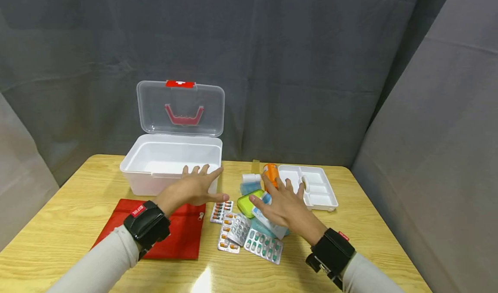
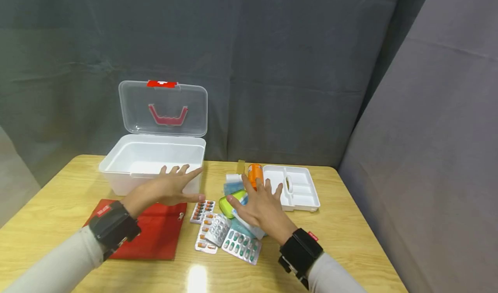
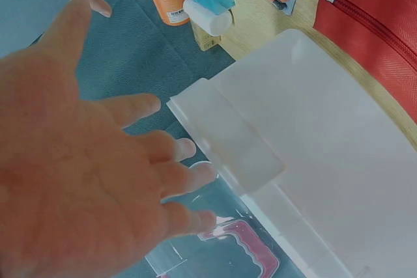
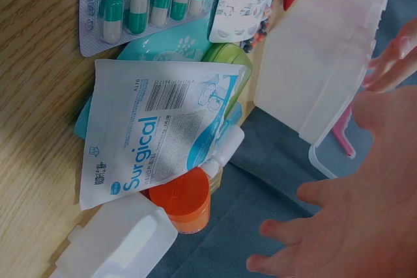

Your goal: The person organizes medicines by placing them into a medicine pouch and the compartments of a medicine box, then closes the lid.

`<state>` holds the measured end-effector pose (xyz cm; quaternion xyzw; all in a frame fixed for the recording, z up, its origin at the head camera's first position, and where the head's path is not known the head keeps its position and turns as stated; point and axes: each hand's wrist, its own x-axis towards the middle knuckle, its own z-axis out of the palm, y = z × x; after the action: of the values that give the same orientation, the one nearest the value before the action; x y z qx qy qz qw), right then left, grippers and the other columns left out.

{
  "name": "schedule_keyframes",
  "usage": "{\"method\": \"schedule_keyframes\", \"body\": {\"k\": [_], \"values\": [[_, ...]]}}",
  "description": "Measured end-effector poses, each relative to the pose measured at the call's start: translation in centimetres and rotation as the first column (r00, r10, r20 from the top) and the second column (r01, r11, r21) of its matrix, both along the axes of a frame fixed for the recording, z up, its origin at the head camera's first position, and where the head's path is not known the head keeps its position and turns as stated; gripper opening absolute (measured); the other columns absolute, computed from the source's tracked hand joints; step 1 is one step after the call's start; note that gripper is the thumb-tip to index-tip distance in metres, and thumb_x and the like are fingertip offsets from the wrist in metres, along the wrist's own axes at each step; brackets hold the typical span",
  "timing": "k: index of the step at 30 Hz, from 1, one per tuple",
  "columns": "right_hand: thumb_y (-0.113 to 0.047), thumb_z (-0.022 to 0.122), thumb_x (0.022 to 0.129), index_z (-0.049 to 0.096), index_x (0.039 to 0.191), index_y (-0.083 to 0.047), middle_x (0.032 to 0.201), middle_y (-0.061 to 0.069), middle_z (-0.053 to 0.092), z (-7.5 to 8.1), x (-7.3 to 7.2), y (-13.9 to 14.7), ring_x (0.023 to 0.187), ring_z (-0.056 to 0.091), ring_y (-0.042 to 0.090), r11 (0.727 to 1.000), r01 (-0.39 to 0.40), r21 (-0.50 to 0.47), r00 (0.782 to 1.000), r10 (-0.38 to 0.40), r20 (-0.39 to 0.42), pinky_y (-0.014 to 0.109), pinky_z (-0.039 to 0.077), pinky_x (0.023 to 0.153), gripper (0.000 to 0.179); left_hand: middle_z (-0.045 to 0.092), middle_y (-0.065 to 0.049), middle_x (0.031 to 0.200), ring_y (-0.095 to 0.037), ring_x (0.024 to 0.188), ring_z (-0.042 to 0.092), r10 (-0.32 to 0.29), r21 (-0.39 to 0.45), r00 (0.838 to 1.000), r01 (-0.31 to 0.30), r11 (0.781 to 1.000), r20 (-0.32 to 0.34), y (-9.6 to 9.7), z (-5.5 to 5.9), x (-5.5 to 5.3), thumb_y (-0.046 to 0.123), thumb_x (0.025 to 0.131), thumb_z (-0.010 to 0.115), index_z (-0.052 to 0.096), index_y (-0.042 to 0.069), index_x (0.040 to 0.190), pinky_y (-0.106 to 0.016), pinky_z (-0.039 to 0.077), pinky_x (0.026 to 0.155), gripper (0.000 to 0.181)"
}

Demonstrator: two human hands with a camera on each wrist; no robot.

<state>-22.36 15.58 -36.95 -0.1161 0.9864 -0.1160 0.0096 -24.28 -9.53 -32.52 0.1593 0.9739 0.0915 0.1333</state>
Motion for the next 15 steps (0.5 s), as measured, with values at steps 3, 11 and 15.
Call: {"method": "schedule_keyframes", "body": {"k": [3,11,15], "values": [[-0.075,0.035,0.097,0.024,0.163,-0.023,0.164,0.023,0.026,0.02,0.01,0.08,0.145,0.026,0.059,1.0,0.002,-0.004,1.0,-0.002,-0.003,0.08,-0.004,0.112,0.084,0.028,-0.025,0.163,-0.049,0.15,0.024,0.005,0.005,1.0,-0.005,1.0,0.003,0.03,-0.05,-0.03,0.061,0.091,0.064,0.026,0.018,0.162,-0.068,0.01,0.12,0.091],[-0.077,0.033,0.095,0.023,0.163,-0.025,0.161,0.026,0.032,0.03,-0.07,0.21,0.145,0.028,0.058,1.0,0.011,0.004,1.0,-0.011,-0.012,0.079,-0.002,0.112,0.086,0.027,-0.026,0.163,-0.05,0.15,0.023,0.013,0.015,1.0,-0.013,1.0,0.008,-0.04,-0.18,-0.01,0.06,0.091,0.065,0.025,0.018,0.162,-0.069,0.009,0.12,0.091],[-0.075,0.035,0.096,0.021,0.163,-0.024,0.159,0.026,0.036,0.07,-0.03,0.28,0.146,0.028,0.056,1.0,0.012,-0.005,1.0,-0.013,-0.01,0.079,-0.003,0.113,0.085,0.027,-0.026,0.163,-0.05,0.15,0.023,0.015,0.016,1.0,-0.015,1.0,0.012,0.0,-0.2,0.02,0.06,0.091,0.065,0.026,0.018,0.162,-0.069,0.009,0.12,0.091]]}}
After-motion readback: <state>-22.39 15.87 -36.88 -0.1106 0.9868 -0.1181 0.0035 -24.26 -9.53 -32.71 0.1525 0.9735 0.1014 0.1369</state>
